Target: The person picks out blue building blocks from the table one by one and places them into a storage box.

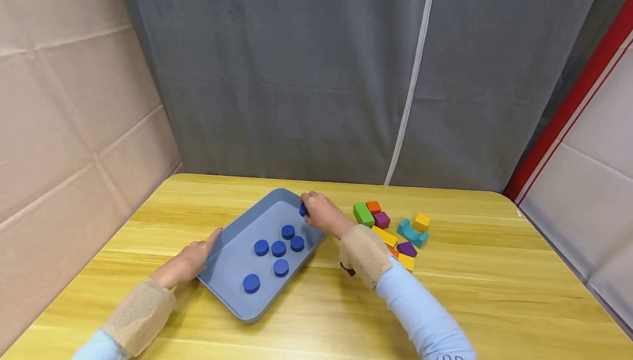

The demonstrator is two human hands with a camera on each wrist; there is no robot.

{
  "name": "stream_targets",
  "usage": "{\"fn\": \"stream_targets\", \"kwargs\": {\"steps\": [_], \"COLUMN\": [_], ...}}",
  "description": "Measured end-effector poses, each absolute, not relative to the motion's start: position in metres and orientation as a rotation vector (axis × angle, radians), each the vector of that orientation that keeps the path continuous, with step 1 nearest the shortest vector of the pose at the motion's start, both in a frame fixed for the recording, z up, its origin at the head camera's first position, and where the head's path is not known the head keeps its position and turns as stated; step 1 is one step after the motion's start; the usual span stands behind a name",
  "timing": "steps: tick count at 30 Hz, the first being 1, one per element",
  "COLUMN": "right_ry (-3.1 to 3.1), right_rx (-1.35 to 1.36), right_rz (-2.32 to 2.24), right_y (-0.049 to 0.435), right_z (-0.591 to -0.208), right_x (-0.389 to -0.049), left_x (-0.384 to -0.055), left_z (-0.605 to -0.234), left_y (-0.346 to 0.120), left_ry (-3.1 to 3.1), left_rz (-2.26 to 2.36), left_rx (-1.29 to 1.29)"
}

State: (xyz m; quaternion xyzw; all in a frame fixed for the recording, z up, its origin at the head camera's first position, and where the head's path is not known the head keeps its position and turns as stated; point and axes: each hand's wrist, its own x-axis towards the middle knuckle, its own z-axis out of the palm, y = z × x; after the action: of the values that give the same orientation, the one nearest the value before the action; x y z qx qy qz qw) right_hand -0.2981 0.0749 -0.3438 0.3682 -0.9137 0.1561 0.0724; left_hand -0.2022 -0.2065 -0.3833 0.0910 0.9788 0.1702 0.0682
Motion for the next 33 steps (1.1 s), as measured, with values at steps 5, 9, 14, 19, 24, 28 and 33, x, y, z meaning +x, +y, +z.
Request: {"fn": "stream_targets", "kwargs": {"steps": [5, 9, 14, 19, 24, 28, 33], "right_ry": [-2.739, -2.734, -2.769, -2.806, -2.871, -2.913, -2.928], "right_rx": [1.154, 1.205, 1.213, 1.179, 1.133, 1.115, 1.133], "right_rz": [0.452, 0.428, 0.411, 0.399, 0.363, 0.348, 0.305], "right_y": [0.073, 0.072, 0.069, 0.067, 0.067, 0.068, 0.07], "right_z": [-0.349, -0.352, -0.356, -0.359, -0.362, -0.365, -0.369], "right_x": [-0.3, -0.3, -0.299, -0.3, -0.302, -0.303, -0.304], "left_x": [-0.203, -0.203, -0.203, -0.203, -0.203, -0.202, -0.202], "left_z": [-0.384, -0.384, -0.384, -0.384, -0.385, -0.385, -0.384], "left_y": [-0.206, -0.205, -0.205, -0.205, -0.206, -0.205, -0.205], "left_ry": [2.942, 2.939, 2.944, 2.945, 2.942, 2.944, 2.944], "left_rz": [0.508, 0.51, 0.523, 0.533, 0.538, 0.533, 0.528], "left_rx": [0.256, 0.245, 0.262, 0.263, 0.252, 0.262, 0.266]}}
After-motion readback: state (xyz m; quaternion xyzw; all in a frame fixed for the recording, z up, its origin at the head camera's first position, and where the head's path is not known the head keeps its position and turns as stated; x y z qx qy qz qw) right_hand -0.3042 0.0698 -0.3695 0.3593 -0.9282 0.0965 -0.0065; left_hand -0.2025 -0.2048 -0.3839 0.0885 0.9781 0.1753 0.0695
